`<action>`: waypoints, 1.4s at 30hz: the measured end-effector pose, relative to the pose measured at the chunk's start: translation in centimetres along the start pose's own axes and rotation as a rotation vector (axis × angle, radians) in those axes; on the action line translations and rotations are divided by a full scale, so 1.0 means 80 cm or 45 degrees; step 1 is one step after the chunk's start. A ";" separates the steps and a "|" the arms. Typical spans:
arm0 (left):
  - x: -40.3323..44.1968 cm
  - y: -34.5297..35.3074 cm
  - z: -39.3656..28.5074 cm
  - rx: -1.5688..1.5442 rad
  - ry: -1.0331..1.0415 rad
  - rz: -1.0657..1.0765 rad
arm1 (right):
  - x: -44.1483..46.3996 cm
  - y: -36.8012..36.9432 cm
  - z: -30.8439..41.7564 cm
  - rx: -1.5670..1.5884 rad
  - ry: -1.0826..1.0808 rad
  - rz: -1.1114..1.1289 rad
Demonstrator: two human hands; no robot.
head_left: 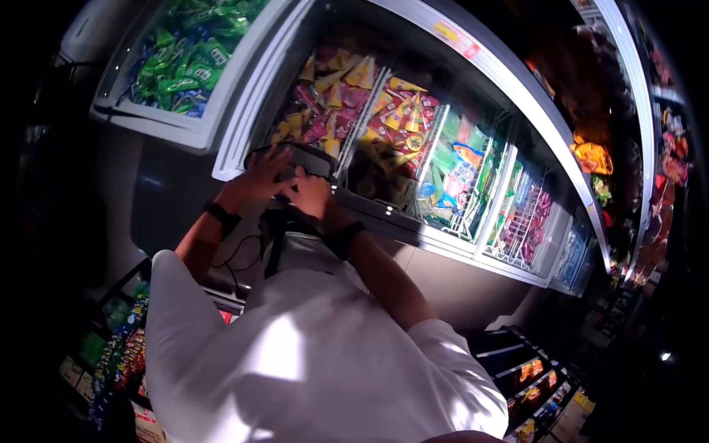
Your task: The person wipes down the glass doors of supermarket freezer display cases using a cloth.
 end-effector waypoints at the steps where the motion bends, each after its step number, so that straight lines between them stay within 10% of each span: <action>1: 0.009 -0.003 -0.010 0.050 -0.002 0.043 | -0.008 -0.018 0.004 0.023 0.038 -0.036; 6: 0.104 0.017 -0.084 0.235 0.065 0.218 | -0.022 -0.053 -0.053 0.104 -0.027 -0.023; 17: 0.341 0.067 -0.449 0.581 0.552 0.012 | -0.209 -0.325 -0.307 -0.003 0.709 -0.660; 25: 0.351 0.160 -0.661 0.782 1.018 -0.050 | -0.371 -0.339 -0.409 -0.101 1.080 -0.940; 32: 0.317 0.144 -0.598 0.687 1.109 -0.692 | -0.306 -0.307 -0.374 -0.578 0.542 -0.565; 42: 0.194 0.069 -0.345 0.537 1.006 -0.641 | -0.160 -0.172 -0.214 -0.357 0.590 -0.255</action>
Point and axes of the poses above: each hand's wrist, its own x-axis towards the middle knuckle, its own y-axis out of the palm, z = x × y, the point moved 8 cm from there along x, towards the middle knuckle, and after that the axes turned 12 degrees about x, right-handed, at the moved point
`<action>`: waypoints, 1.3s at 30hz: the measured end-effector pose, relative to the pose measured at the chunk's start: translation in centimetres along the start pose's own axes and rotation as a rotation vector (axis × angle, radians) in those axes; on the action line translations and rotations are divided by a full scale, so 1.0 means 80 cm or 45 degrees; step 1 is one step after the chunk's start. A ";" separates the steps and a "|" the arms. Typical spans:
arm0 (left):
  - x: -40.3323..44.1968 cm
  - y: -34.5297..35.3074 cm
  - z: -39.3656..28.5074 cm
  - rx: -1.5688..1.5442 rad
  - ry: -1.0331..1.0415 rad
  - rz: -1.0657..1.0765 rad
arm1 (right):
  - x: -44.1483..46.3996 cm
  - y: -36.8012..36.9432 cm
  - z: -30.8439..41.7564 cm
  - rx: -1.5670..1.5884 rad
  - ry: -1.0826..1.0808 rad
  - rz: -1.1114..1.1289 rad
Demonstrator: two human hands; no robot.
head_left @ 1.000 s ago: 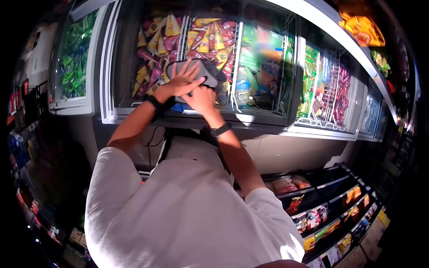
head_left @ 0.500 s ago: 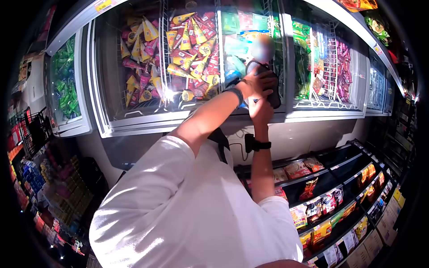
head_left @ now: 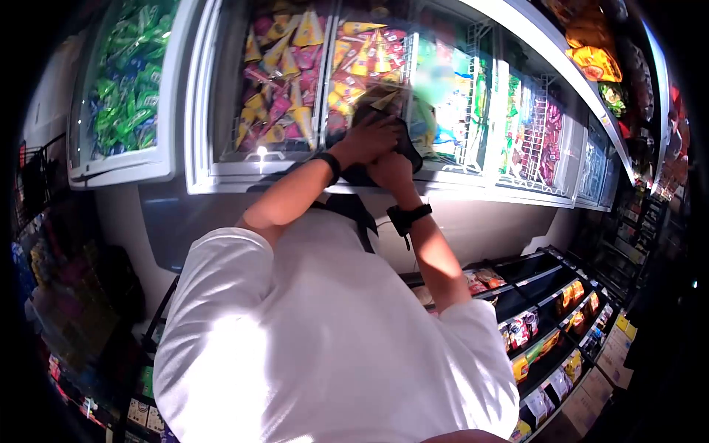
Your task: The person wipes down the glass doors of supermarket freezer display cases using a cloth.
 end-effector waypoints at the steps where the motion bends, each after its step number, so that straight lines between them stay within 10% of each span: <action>1: -0.030 -0.002 0.020 -0.094 -0.028 -0.064 | -0.002 0.007 0.042 -0.001 -0.056 0.041; 15: -0.372 -0.078 0.221 -0.193 -0.802 -0.117 | 0.048 0.163 0.394 -0.162 -0.454 0.128; 27: -0.364 -0.068 0.210 0.222 -0.819 0.203 | 0.032 0.120 0.365 0.377 -0.672 -0.205; 39: -0.320 -0.032 0.210 0.367 -1.360 0.431 | 0.077 0.091 0.278 0.278 -0.795 0.171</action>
Point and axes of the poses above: each hand's wrist, its own x-axis towards the middle knuckle, its own y-axis out of the palm, z = x × y, the point moved 8 cm from there along x, towards the middle knuckle, and after that the axes turned 12 degrees about x, right-handed, at the moved point
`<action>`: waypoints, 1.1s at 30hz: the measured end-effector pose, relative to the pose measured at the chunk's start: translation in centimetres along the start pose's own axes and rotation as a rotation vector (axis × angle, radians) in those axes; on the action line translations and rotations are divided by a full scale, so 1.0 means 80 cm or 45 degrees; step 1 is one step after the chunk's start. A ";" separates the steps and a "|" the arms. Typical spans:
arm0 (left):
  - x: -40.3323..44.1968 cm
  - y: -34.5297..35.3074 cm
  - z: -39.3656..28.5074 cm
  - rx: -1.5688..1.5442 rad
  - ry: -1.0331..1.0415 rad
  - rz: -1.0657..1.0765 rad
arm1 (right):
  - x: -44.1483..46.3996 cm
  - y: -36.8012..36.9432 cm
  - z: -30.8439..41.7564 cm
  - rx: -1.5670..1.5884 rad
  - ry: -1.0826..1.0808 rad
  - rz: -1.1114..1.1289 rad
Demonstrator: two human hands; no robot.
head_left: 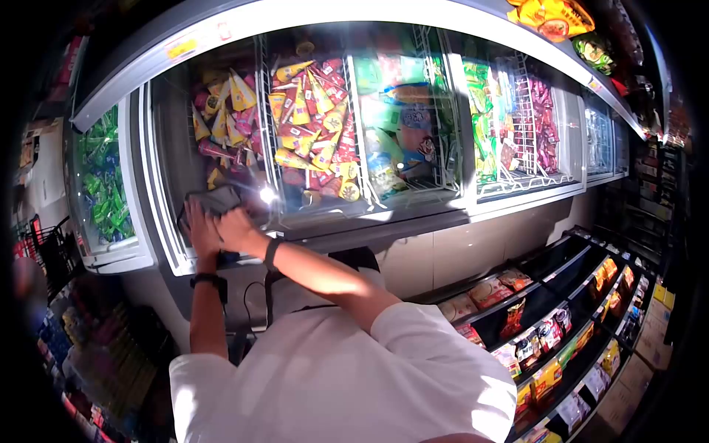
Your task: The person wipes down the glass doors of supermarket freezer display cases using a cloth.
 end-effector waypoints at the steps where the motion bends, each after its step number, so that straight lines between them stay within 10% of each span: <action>1: 0.010 -0.007 -0.022 -0.068 -0.015 -0.085 | -0.005 -0.011 -0.019 -0.028 0.037 0.081; 20: 0.037 -0.195 -0.713 -0.135 1.271 -0.286 | -0.426 -0.358 -0.349 0.040 1.146 -0.420; 26: -0.059 -0.183 -0.775 -0.167 1.298 -0.231 | -0.528 -0.356 -0.345 -0.017 1.180 -0.637; 33: -0.109 -0.151 -0.719 -0.590 1.426 -0.397 | -0.520 -0.289 -0.338 0.158 1.407 -0.072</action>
Point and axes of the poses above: each hand's wrist, its own x-axis towards the middle knuckle, its own y-axis out of the palm, z = x × y, the point moved 8 cm from there along x, towards the middle knuckle, and after that the axes turned 12 degrees about x, right-handed, at the moved point
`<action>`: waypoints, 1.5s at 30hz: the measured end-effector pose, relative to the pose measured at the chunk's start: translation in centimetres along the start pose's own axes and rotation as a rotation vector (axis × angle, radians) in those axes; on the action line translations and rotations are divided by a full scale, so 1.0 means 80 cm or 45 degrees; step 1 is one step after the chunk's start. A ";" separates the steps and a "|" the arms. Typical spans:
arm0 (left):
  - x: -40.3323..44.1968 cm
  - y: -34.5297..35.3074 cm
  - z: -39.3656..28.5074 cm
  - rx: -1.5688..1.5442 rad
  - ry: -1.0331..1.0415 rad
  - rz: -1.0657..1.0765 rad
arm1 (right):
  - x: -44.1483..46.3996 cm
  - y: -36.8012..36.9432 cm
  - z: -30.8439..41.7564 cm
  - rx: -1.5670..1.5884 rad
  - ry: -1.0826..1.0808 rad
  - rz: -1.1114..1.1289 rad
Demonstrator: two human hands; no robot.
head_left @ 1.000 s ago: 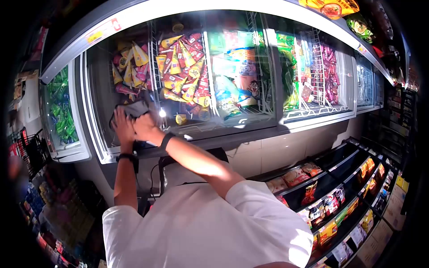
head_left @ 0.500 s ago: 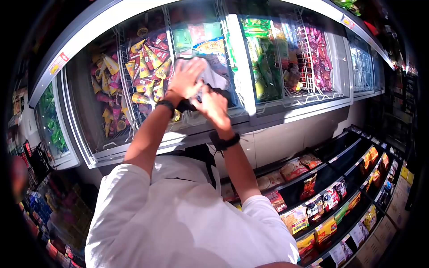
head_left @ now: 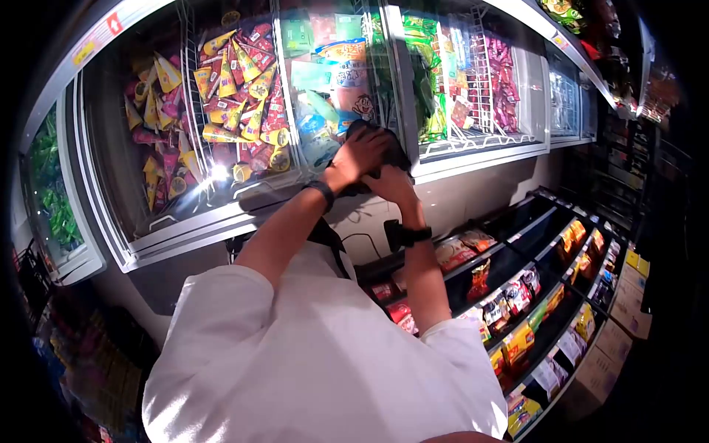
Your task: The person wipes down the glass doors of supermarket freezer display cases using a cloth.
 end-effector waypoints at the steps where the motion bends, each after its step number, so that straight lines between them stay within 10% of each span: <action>1: -0.014 -0.013 0.006 -0.058 0.015 0.036 | 0.004 0.007 0.012 0.004 -0.029 0.058; 12: -0.275 -0.128 0.172 -0.215 -0.040 0.053 | -0.011 0.194 0.285 0.136 -0.464 0.570; 23: -0.641 -0.259 0.395 -0.071 -1.115 0.145 | -0.062 0.414 0.672 -0.500 -1.339 0.337; 37: -0.632 -0.243 0.399 0.150 -1.061 0.419 | -0.060 0.389 0.674 -0.328 -0.986 0.616; 41: -0.632 -0.260 0.402 0.011 -1.252 0.158 | -0.016 0.443 0.662 -0.140 -1.417 0.842; 45: -0.642 -0.266 0.397 0.009 -1.369 0.036 | -0.019 0.423 0.660 -0.031 -1.139 0.818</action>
Point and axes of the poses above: each hand's wrist, its own x-axis towards the middle knuckle, its own y-axis out of the palm, z = x × y, the point moved 8 cm from there along x, towards the middle knuckle, and after that the axes turned 12 degrees about x, right-handed, at the moved point
